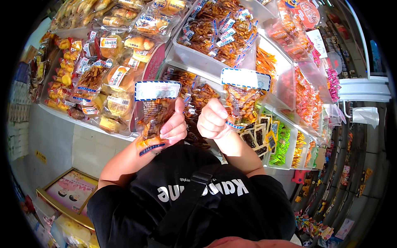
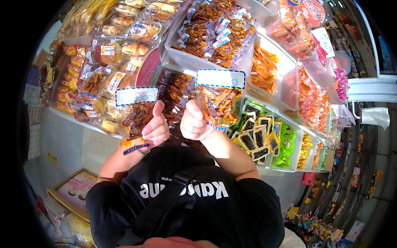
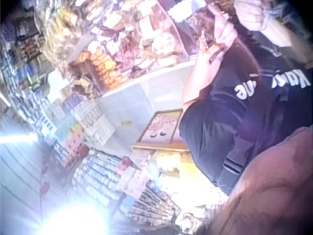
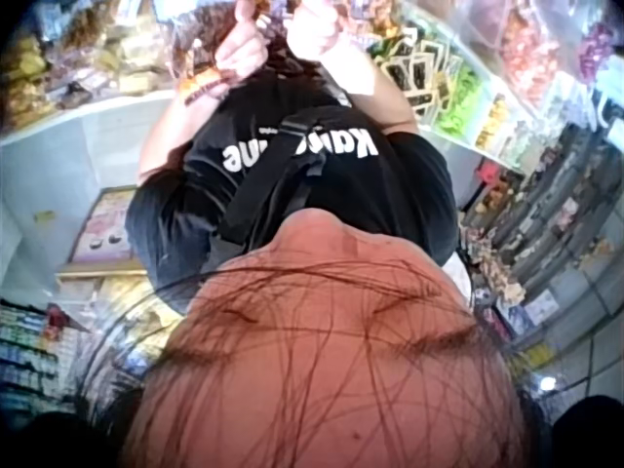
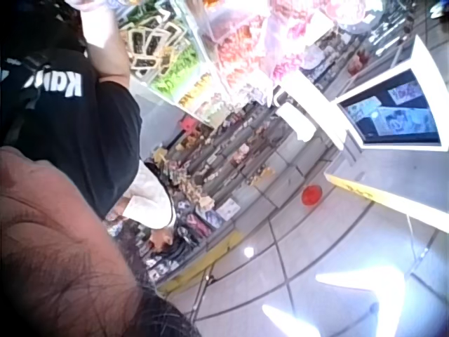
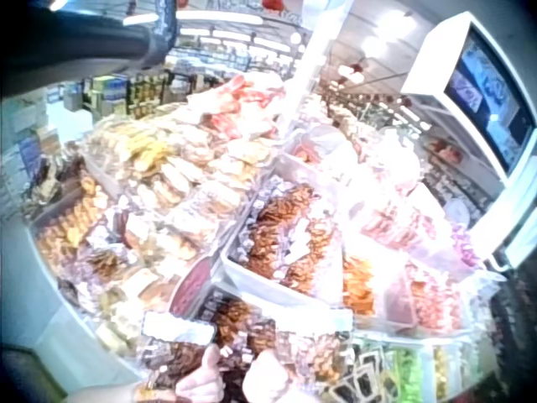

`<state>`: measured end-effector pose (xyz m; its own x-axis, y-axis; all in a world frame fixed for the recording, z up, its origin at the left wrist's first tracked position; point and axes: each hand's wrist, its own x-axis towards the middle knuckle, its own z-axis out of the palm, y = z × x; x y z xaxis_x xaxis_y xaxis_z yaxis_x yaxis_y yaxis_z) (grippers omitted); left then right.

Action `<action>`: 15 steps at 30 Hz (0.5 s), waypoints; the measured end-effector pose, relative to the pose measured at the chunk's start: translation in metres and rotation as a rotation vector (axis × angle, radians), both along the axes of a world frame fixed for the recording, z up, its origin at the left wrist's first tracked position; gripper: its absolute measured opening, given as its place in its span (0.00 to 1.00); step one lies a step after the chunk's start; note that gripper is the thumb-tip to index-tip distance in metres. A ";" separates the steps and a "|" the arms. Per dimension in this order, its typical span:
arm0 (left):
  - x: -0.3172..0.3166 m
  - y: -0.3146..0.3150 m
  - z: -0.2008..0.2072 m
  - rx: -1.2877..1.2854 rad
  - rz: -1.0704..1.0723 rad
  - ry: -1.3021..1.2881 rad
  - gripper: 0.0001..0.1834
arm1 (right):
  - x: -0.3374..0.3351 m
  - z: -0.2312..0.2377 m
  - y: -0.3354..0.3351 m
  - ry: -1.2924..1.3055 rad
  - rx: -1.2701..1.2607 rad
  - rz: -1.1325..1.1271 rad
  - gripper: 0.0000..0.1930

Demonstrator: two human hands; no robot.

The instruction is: The person repeatedly picks up small, individually wrapped snack packages from a bulk bin, holds them up to the camera, and places them back into the bin. The person also briefly interacts with a store employee who is working at a nearby counter.

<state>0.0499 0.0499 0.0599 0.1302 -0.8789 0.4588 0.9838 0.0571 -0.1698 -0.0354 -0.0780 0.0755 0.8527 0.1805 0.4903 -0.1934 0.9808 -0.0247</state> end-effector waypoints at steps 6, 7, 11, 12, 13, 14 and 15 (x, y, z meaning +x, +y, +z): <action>-0.002 0.000 0.001 -0.007 -0.027 0.008 0.16 | -0.002 0.000 0.001 0.021 0.010 0.033 0.06; -0.002 0.000 0.001 -0.010 -0.027 0.008 0.16 | -0.001 0.000 0.002 0.025 0.010 0.040 0.06; -0.001 0.001 0.001 0.000 -0.033 -0.003 0.15 | -0.001 0.001 0.002 0.054 0.001 0.048 0.05; -0.002 0.001 -0.001 0.002 -0.023 0.005 0.15 | -0.001 0.003 0.002 0.075 -0.001 0.047 0.05; -0.001 0.001 0.000 0.002 -0.031 -0.007 0.15 | -0.002 0.003 0.002 0.080 -0.004 0.048 0.06; -0.001 0.002 0.002 0.015 -0.038 -0.007 0.14 | -0.002 0.003 0.002 0.075 -0.009 0.045 0.06; 0.000 0.002 0.002 0.027 -0.046 -0.006 0.14 | -0.002 0.003 0.002 0.070 -0.013 0.043 0.06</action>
